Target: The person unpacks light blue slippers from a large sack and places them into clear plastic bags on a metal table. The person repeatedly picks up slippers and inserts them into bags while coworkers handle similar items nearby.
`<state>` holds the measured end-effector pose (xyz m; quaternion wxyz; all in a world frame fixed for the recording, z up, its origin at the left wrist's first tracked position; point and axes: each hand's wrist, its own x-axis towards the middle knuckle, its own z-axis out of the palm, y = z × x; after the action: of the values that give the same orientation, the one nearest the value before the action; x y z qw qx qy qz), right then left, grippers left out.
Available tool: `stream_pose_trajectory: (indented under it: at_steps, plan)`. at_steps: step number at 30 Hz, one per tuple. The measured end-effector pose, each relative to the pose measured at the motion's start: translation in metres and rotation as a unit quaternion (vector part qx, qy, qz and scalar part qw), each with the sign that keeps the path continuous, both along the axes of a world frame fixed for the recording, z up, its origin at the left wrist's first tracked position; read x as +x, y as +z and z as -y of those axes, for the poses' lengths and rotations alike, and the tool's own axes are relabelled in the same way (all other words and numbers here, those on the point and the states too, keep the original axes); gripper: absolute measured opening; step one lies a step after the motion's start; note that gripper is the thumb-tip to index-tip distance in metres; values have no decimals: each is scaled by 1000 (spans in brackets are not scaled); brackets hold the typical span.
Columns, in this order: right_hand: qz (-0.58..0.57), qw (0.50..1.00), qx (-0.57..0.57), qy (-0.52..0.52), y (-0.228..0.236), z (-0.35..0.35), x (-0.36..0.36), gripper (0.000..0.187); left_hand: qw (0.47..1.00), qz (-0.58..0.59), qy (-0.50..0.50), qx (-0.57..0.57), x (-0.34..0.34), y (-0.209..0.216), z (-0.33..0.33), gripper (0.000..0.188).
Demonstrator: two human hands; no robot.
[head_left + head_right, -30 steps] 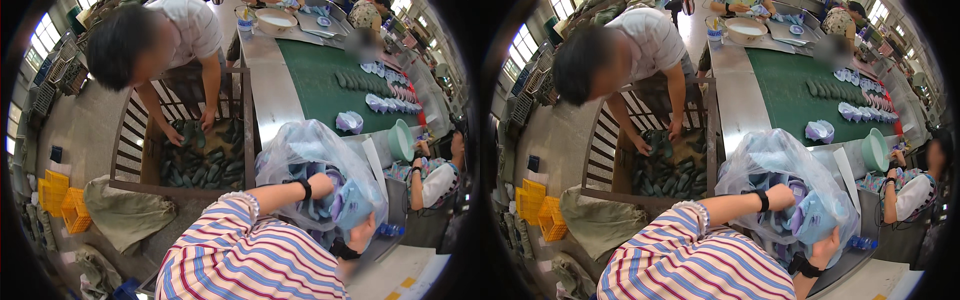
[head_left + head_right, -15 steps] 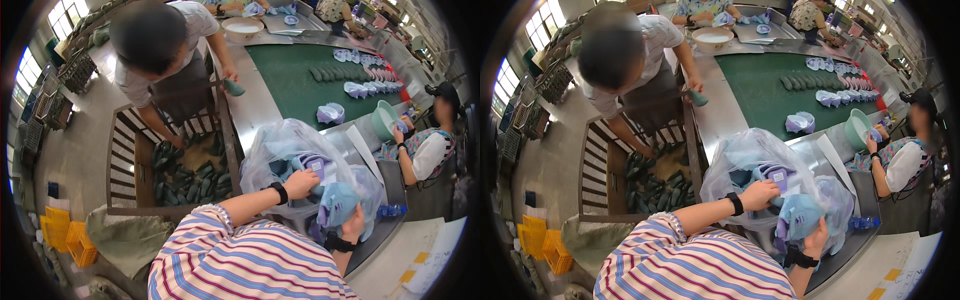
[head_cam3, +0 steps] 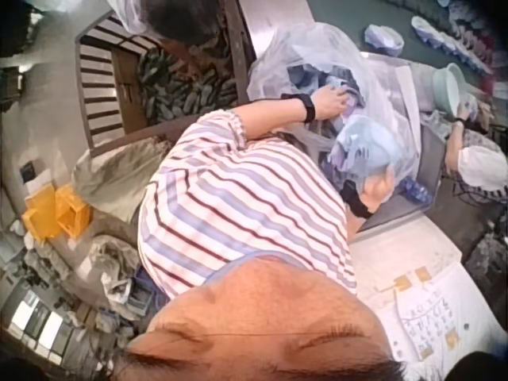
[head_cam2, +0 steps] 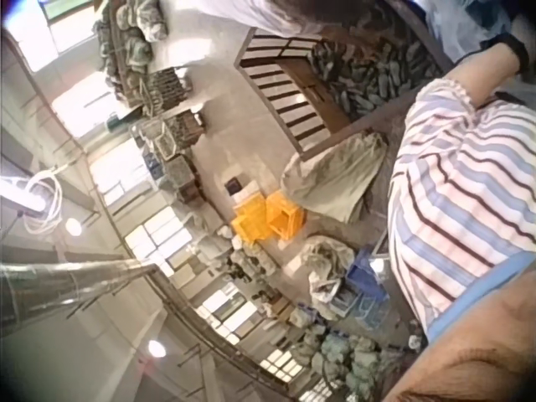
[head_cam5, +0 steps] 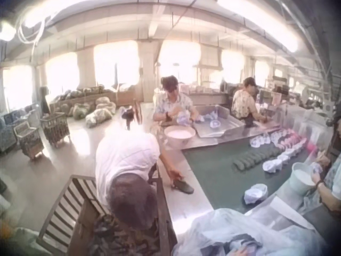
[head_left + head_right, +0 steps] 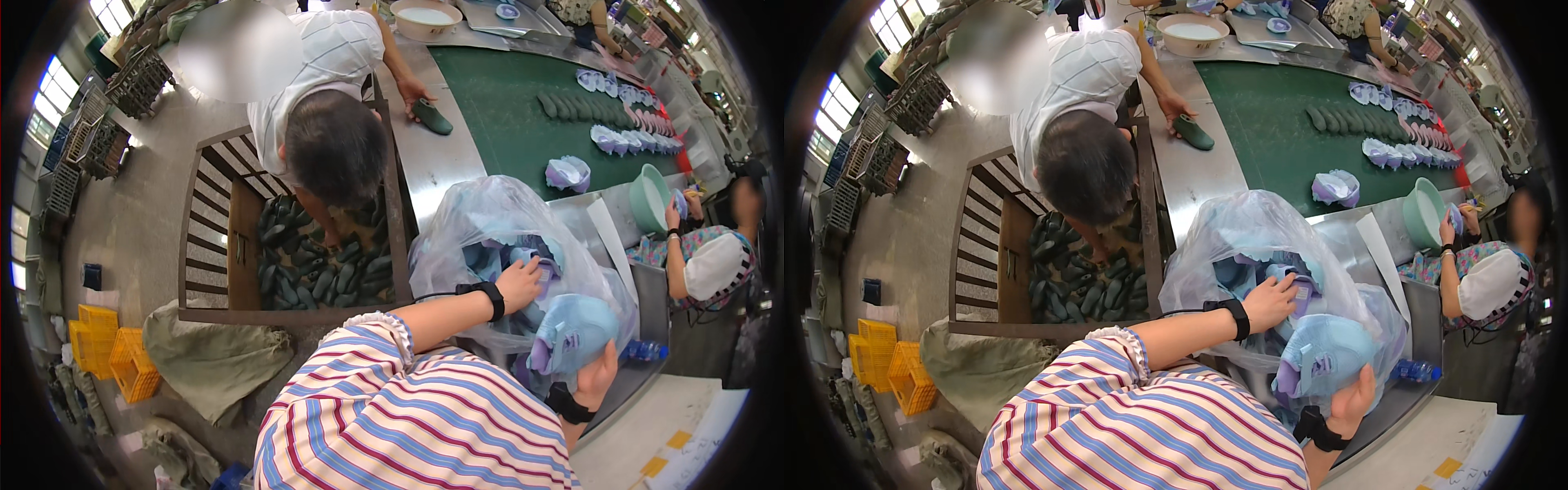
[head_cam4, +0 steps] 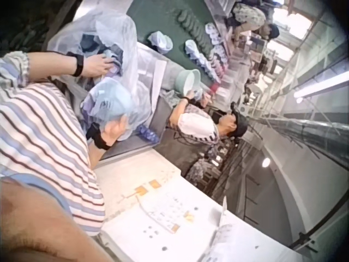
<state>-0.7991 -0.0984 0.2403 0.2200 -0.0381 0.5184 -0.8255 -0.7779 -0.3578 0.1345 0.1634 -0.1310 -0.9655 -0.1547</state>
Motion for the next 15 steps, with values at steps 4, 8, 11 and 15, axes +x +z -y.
stream_pose_trajectory:
  at_steps: [4,8,11,15]
  plan:
    - [107,990,-86,19,7,27,1,49,999,22,25,13,-5,-19,-8,14]
    - [166,979,-115,8,-1,37,-5,49,995,93,8,30,-10,-11,0,13]
    - [193,971,-135,-48,-4,33,-12,49,985,158,-39,66,0,25,11,20]
    - [138,977,-144,-77,-2,6,-29,49,984,41,-32,170,19,64,33,32]
